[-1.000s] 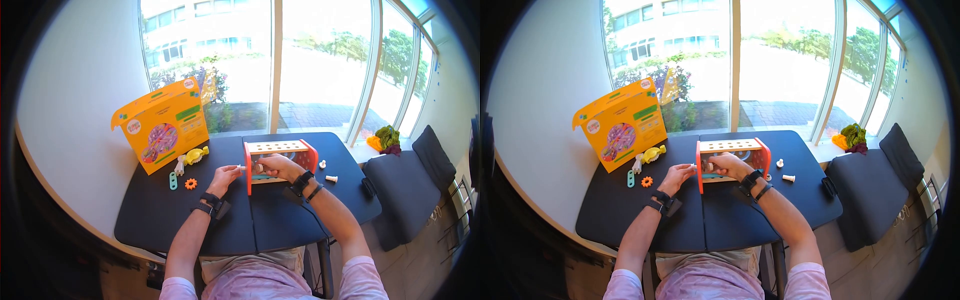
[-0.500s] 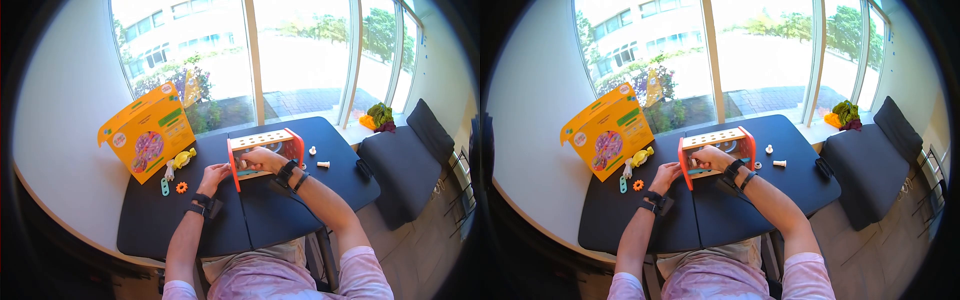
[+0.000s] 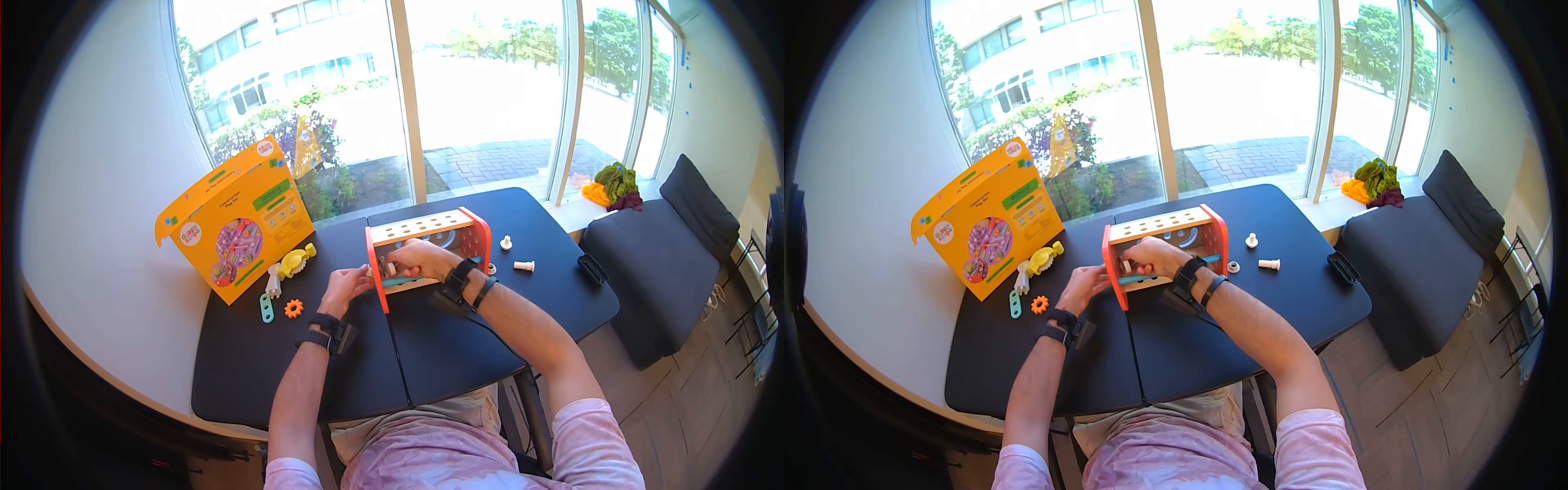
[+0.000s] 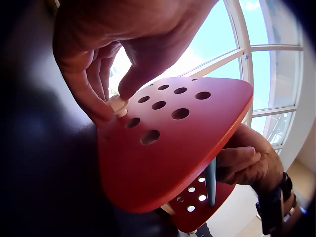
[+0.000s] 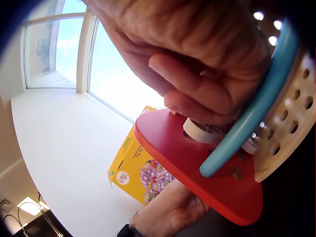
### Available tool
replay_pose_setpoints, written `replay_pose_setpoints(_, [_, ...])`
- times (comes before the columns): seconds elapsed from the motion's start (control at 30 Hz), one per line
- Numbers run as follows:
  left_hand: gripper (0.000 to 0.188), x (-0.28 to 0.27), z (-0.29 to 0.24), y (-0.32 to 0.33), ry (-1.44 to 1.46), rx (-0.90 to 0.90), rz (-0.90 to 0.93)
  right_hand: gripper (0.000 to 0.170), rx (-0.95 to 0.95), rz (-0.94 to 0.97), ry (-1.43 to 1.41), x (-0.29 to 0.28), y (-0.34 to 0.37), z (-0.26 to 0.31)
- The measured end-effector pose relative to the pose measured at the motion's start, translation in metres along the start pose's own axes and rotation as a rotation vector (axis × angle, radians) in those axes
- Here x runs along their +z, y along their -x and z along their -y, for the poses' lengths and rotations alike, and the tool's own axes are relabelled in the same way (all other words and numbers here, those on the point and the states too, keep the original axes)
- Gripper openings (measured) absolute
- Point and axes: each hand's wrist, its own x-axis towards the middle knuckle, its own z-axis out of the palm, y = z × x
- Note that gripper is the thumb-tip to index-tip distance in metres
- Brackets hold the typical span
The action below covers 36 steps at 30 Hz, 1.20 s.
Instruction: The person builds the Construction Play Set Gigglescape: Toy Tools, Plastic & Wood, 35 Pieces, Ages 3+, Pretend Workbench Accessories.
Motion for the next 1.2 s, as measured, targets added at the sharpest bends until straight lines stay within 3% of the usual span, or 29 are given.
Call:
replay_pose_setpoints(0.2, [0.026,-0.004,0.007,-0.01,0.034,-0.008,0.005,0.023,-0.004,0.017,0.012,-0.002,-0.01,-0.006])
replay_pose_setpoints(0.3, [0.029,-0.003,0.001,-0.001,0.006,0.127,0.12,0.022,-0.022,0.04,-0.053,-0.003,-0.011,-0.009])
replay_pose_setpoints(0.5, [0.025,0.002,-0.02,0.008,0.167,0.128,-0.082,0.02,-0.006,0.019,-0.048,0.0,0.001,0.001])
replay_pose_setpoints(0.6, [0.024,0.006,-0.013,0.003,0.001,0.147,-0.227,0.021,-0.002,0.016,-0.057,0.001,0.002,0.001])
replay_pose_setpoints(0.7, [0.025,0.006,-0.014,0.003,-0.194,-0.06,-0.123,0.022,-0.009,0.037,-0.062,0.001,0.007,0.004])
replay_pose_setpoints(0.8, [0.022,0.0,0.005,-0.009,-0.098,0.202,0.043,0.023,-0.019,0.03,-0.057,0.0,0.001,0.001])
replay_pose_setpoints(0.9, [0.027,0.005,0.002,-0.01,0.026,0.243,-0.022,0.024,-0.026,0.029,-0.055,-0.002,0.0,-0.001])
replay_pose_setpoints(1.0, [0.035,-0.003,0.001,-0.018,-0.09,0.037,0.003,0.024,-0.02,0.03,-0.036,-0.001,0.003,0.001])
replay_pose_setpoints(1.1, [0.043,0.004,0.001,-0.009,-0.041,0.213,-0.009,0.024,-0.025,0.021,-0.022,0.001,0.016,0.009])
replay_pose_setpoints(1.2, [0.047,0.011,-0.012,0.0,-0.058,0.172,-0.108,0.024,-0.015,0.024,-0.015,-0.001,0.011,0.006])
